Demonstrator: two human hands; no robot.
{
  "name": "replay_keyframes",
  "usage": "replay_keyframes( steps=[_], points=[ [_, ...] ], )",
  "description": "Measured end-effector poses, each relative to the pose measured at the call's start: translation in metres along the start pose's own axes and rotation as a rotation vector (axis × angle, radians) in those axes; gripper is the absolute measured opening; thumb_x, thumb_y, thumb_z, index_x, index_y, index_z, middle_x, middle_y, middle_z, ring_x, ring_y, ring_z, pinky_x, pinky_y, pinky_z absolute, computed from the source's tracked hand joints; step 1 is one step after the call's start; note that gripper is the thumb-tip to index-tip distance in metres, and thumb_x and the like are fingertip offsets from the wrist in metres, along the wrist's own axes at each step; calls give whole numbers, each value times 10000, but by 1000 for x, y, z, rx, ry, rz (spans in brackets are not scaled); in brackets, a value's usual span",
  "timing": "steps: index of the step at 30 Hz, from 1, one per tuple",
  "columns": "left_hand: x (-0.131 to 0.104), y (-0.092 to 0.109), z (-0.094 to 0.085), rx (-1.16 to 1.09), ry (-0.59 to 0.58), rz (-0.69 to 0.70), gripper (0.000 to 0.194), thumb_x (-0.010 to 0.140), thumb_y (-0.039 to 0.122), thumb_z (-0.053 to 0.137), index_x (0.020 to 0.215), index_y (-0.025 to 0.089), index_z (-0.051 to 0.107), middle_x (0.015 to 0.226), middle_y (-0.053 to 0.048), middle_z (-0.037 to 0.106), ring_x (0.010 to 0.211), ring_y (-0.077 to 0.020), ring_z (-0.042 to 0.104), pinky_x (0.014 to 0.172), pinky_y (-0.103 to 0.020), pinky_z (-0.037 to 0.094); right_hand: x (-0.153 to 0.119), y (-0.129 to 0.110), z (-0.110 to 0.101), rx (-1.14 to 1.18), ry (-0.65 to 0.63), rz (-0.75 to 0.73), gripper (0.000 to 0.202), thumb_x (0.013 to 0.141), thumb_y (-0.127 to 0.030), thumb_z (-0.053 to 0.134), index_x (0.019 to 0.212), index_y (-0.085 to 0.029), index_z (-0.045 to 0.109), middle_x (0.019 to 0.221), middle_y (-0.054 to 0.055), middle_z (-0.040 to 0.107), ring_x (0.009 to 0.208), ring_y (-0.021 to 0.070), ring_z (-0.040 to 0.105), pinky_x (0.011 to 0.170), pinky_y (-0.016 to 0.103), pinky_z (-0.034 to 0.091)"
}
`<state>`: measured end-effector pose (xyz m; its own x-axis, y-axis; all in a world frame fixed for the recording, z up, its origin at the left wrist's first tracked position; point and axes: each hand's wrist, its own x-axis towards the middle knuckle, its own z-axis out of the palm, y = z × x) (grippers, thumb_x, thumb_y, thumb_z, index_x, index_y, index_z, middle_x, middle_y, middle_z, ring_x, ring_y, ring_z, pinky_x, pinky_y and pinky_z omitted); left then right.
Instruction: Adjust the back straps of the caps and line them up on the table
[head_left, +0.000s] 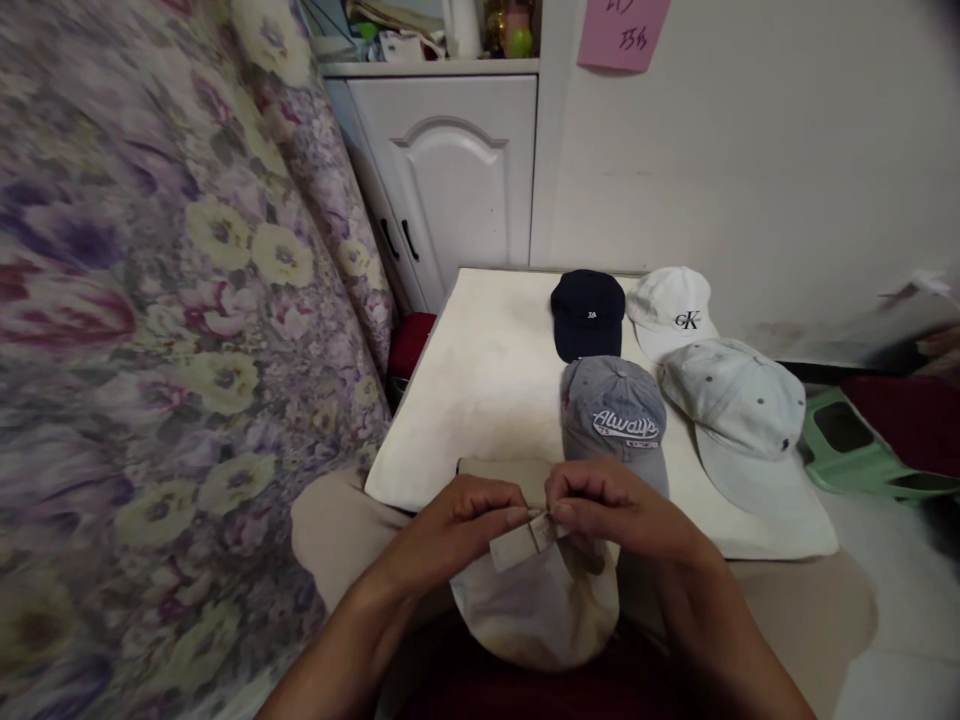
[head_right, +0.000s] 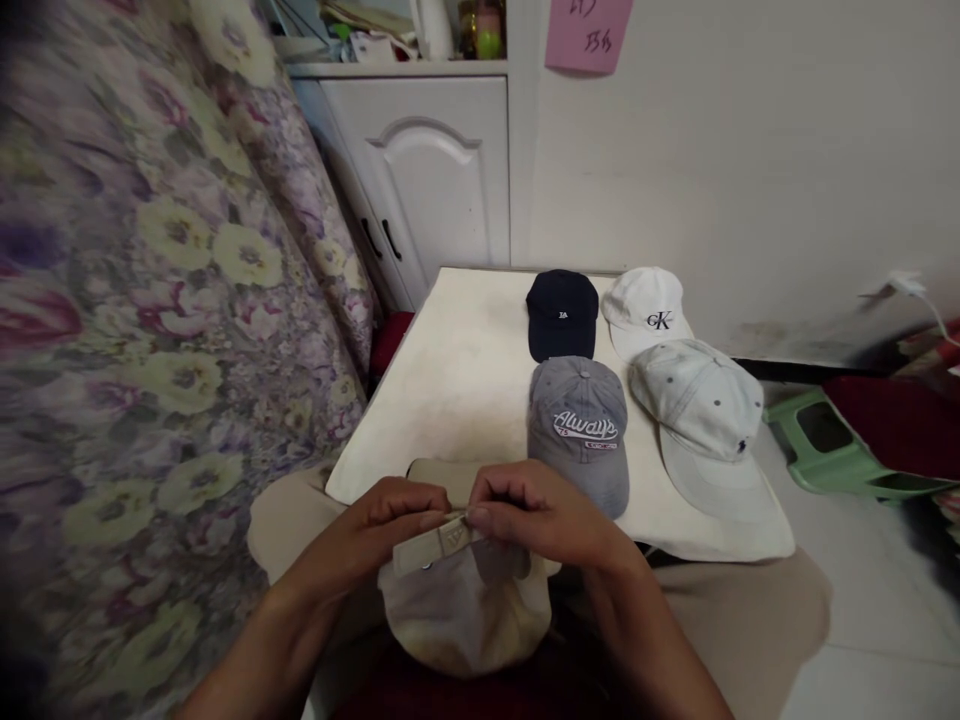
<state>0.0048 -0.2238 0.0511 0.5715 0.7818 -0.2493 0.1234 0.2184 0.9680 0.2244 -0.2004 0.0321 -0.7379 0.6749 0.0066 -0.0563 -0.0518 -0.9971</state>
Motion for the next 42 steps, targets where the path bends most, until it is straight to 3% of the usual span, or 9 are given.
replay_keyframes(
  steps=[7,11,19,42],
  points=[
    [2,-1,-2,39,-51,60,403,903,460,566,633,176,469,574,64,327,537,-90,267,498,-256,196,-1,4,1,-5,9,82,370,907,-520,623,843,-155,618,620,-27,563,491,80,477,435,185,352],
    [4,-3,-3,15,-57,57,413,890,463,579,621,182,442,574,68,332,537,-90,276,509,-256,205,-1,6,-2,-76,42,61,369,942,-501,583,822,-153,612,619,-22,568,517,76,477,462,183,340],
    [3,-3,-4,0,-70,62,486,885,470,595,569,199,344,546,77,258,514,-84,209,490,-281,151,0,8,-1,0,20,45,364,915,-477,636,750,-157,581,573,-31,559,483,72,461,449,183,324],
    [4,-3,-4,37,-37,99,515,910,456,580,570,204,287,562,75,206,529,-87,174,503,-297,137,3,7,1,69,-20,48,371,921,-486,625,764,-154,576,587,-45,515,494,66,439,445,173,323]
  ],
)
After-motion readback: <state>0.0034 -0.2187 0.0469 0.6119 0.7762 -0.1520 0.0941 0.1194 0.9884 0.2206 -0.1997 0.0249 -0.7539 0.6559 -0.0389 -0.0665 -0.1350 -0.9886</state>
